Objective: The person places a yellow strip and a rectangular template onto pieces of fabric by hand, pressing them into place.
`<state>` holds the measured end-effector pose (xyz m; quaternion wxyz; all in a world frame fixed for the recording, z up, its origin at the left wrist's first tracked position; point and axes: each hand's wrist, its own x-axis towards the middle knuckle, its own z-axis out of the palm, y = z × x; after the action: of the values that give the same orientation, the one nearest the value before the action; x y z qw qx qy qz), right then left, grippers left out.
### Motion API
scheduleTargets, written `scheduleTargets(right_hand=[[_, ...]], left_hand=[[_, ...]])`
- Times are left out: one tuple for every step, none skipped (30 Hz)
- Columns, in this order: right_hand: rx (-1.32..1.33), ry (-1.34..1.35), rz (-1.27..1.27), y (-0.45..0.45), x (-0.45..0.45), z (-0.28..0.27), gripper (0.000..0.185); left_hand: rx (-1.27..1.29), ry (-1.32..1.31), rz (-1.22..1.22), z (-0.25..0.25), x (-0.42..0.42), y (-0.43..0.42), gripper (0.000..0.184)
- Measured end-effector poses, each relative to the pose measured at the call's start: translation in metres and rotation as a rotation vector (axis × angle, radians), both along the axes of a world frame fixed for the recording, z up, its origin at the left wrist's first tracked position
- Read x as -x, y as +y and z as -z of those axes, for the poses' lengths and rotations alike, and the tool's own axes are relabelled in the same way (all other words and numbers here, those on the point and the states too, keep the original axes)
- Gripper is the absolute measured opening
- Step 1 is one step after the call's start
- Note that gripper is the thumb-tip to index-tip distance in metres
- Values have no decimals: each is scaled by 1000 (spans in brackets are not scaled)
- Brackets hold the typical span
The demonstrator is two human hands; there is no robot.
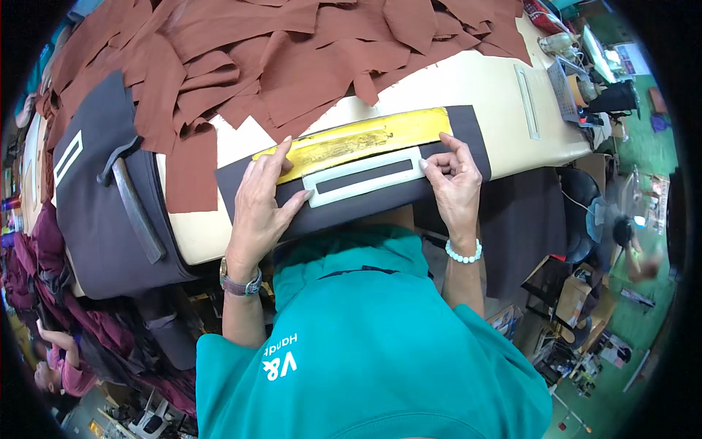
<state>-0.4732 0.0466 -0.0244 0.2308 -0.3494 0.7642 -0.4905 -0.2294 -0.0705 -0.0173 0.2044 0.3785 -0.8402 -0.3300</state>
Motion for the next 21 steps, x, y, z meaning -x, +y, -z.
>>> scheduleTargets(right_hand=[[1, 7, -1, 0, 0, 0, 43], [2, 15, -2, -1, 0, 0, 44], [2, 22, -3, -1, 0, -1, 44], [1, 21, -1, -1, -1, -1, 44], [0, 18, -1, -2, -1, -2, 44], [0, 16, 0, -2, -2, -2, 44], [-1, 24, 1, -2, -2, -3, 42], [-3, 32, 2, -2, -2, -3, 40], [-4, 40, 3, -2, -2, -3, 38], [-11, 66, -3, -3, -3, -4, 34], [-18, 91, -10, -3, -4, -5, 30], [-26, 116, -16, -3, -5, -4, 26], [-29, 369, -86, -2, -6, -1, 20], [-31, 621, -156, -1, -8, 2, 15], [-40, 766, -177, -1, -12, 0, 11], [-102, 804, -191, -1, -13, -3, 11], [-163, 843, -203, 0, -13, -5, 10], [-224, 882, -214, 1, -14, -7, 11], [-178, 980, -213, 1, -16, -9, 12], [-129, 1077, -215, -1, -20, -10, 14], [-80, 1171, -215, -2, -26, -11, 16]], left_hand=[[-3, -5, -3, 0, 0, 0, 75], [-4, -1, -1, 0, 0, 0, 75], [-6, 2, 1, 1, 0, -1, 74], [-7, 6, 3, 1, 0, -1, 74], [-9, 6, 6, 1, 0, -1, 75], [-10, 6, 8, 1, 0, -1, 75], [-12, 6, 9, 1, 0, -1, 75], [-10, 6, 9, 1, 0, -1, 74], [-7, 6, 9, 1, 0, -2, 74], [-5, 5, 9, 2, 0, -2, 73], [4, 14, 6, 1, 1, -1, 68], [13, 23, 3, -1, 2, 0, 63], [21, 31, -1, -2, 2, 2, 58], [109, -1, 57, -2, 1, 4, 49], [201, -30, 114, -2, 1, 7, 41], [293, -58, 171, -1, 0, 10, 34], [335, -81, 165, 4, -1, 17, 30], [416, -132, 182, 5, -2, 21, 31], [498, -182, 195, 5, -3, 25, 31], [580, -235, 204, 6, -5, 29, 32], [544, -281, 205, 12, -8, 34, 38]])
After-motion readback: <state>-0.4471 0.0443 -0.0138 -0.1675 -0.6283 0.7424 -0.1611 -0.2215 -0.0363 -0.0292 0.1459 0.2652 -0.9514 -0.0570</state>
